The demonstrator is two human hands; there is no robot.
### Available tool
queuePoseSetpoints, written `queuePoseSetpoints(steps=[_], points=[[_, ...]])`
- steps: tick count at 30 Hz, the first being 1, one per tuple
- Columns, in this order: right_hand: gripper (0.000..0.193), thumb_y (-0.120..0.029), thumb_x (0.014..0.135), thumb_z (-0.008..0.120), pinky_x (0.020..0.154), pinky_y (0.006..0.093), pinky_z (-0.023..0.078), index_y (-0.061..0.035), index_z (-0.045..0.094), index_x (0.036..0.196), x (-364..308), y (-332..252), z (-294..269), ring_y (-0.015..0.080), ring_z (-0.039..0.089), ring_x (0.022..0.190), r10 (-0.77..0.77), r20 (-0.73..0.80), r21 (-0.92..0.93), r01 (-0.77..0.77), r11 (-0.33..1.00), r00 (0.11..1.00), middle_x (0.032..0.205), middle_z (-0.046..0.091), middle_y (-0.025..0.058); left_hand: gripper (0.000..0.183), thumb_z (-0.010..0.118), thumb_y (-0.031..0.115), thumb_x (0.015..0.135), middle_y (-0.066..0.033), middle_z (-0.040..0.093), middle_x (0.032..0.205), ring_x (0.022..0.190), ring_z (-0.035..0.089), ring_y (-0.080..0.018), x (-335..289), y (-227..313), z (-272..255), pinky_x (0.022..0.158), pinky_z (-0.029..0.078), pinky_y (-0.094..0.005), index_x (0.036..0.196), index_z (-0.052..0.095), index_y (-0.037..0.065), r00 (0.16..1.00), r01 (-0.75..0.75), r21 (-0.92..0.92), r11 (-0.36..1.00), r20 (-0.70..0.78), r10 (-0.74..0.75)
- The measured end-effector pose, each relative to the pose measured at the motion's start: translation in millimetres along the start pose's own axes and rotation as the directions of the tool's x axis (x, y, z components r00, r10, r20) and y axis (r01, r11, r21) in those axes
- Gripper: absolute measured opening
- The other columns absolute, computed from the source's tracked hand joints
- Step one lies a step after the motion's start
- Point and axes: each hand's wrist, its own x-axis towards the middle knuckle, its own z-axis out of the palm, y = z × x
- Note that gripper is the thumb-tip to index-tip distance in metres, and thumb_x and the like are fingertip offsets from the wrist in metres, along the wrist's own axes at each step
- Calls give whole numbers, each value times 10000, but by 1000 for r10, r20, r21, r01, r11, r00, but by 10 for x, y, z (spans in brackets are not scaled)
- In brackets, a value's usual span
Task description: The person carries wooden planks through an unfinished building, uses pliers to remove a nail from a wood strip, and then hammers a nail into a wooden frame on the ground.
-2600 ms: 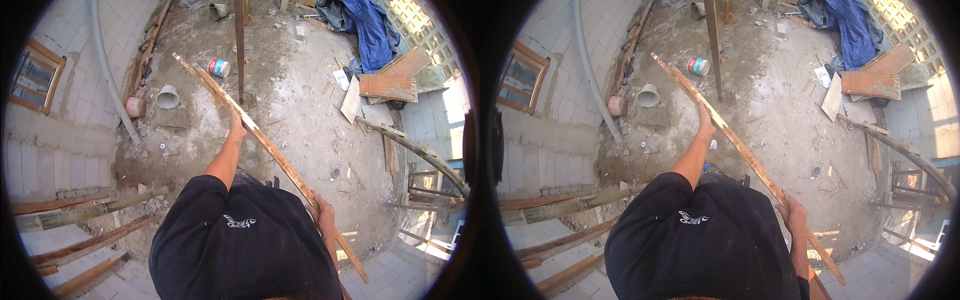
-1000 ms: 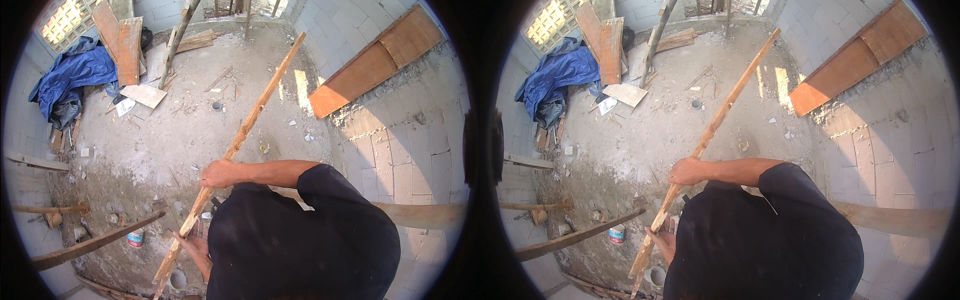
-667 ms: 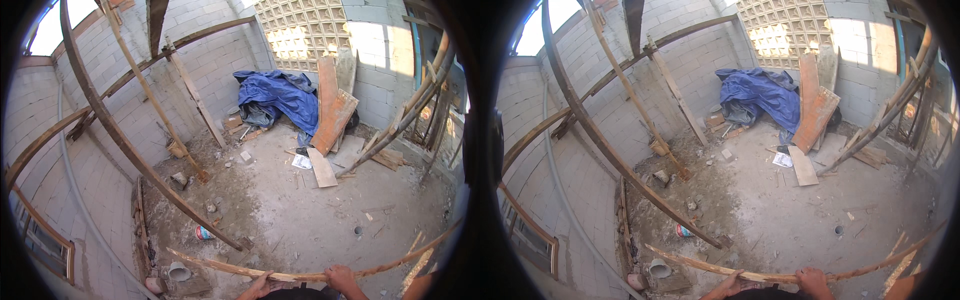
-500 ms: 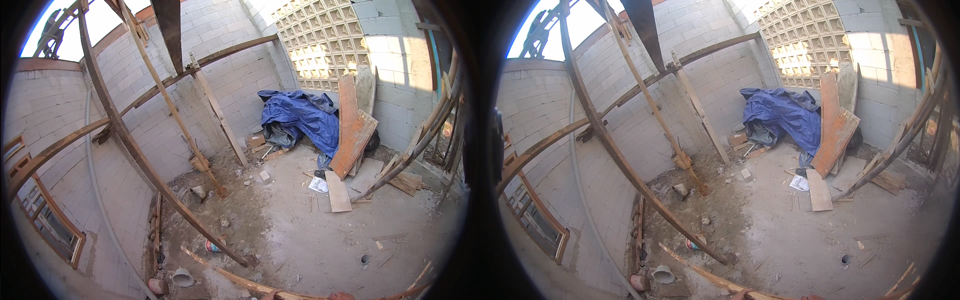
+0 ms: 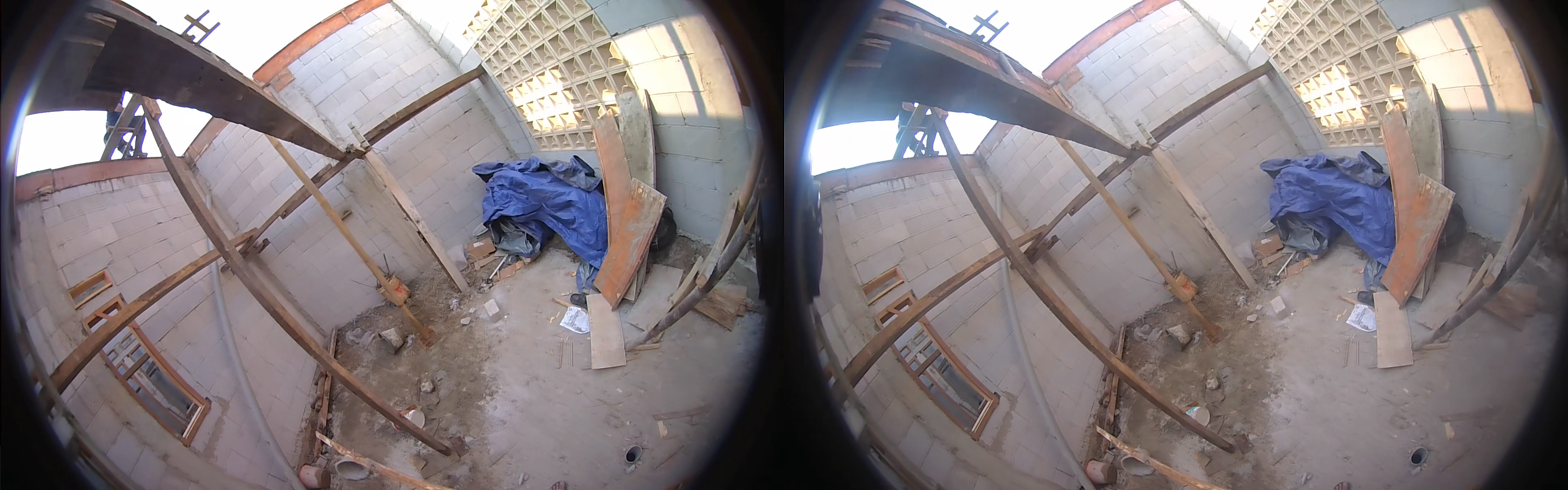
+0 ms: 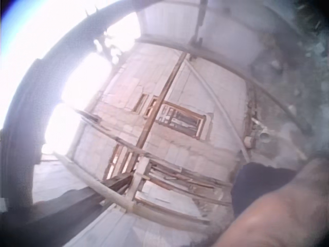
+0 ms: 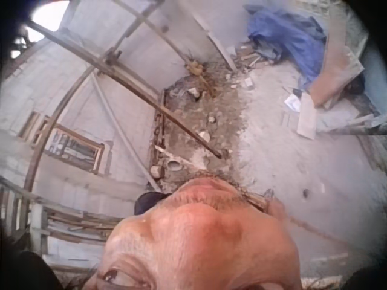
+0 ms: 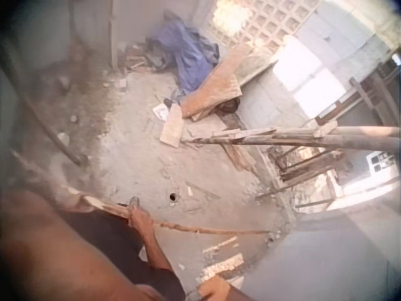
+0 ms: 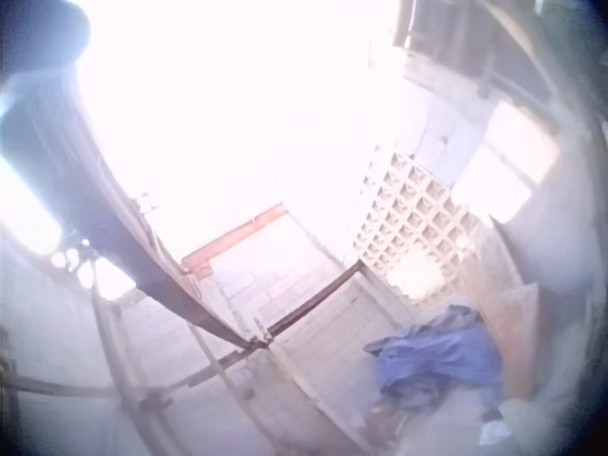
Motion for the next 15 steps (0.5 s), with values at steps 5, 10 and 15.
queuePoseSetpoints(steps=[5,10,15], points=[[206,-141,868,556,730,491,524,-35,622,1031,298,-90,-406,388,643,827,-113,-31,-3,113,994,993,927,653,191,691,517,470,979,-223,490,1368,1269,490,-327,102,47,198,1070,392,-448,1429,346,-25,1000,-25,-5,1000,-10,25],[279,-145,833,596,788,472,520,-47,634,1091,525,140,-533,371,632,893,-178,-4,23,178,984,984,1001,654,158,679,518,469,980,-216,496,1358,1259,495,-322,138,-19,456,1057,398,-447,1424,352,-18,997,-64,-19,998,-32,63],[348,-164,838,609,904,447,500,-46,634,1164,544,604,-436,371,624,1019,-198,-66,92,204,975,978,1091,657,195,668,519,468,981,-208,502,1348,1248,499,-318,277,-91,811,1045,404,-446,1418,358,-10,994,-104,-16,994,-20,103]])
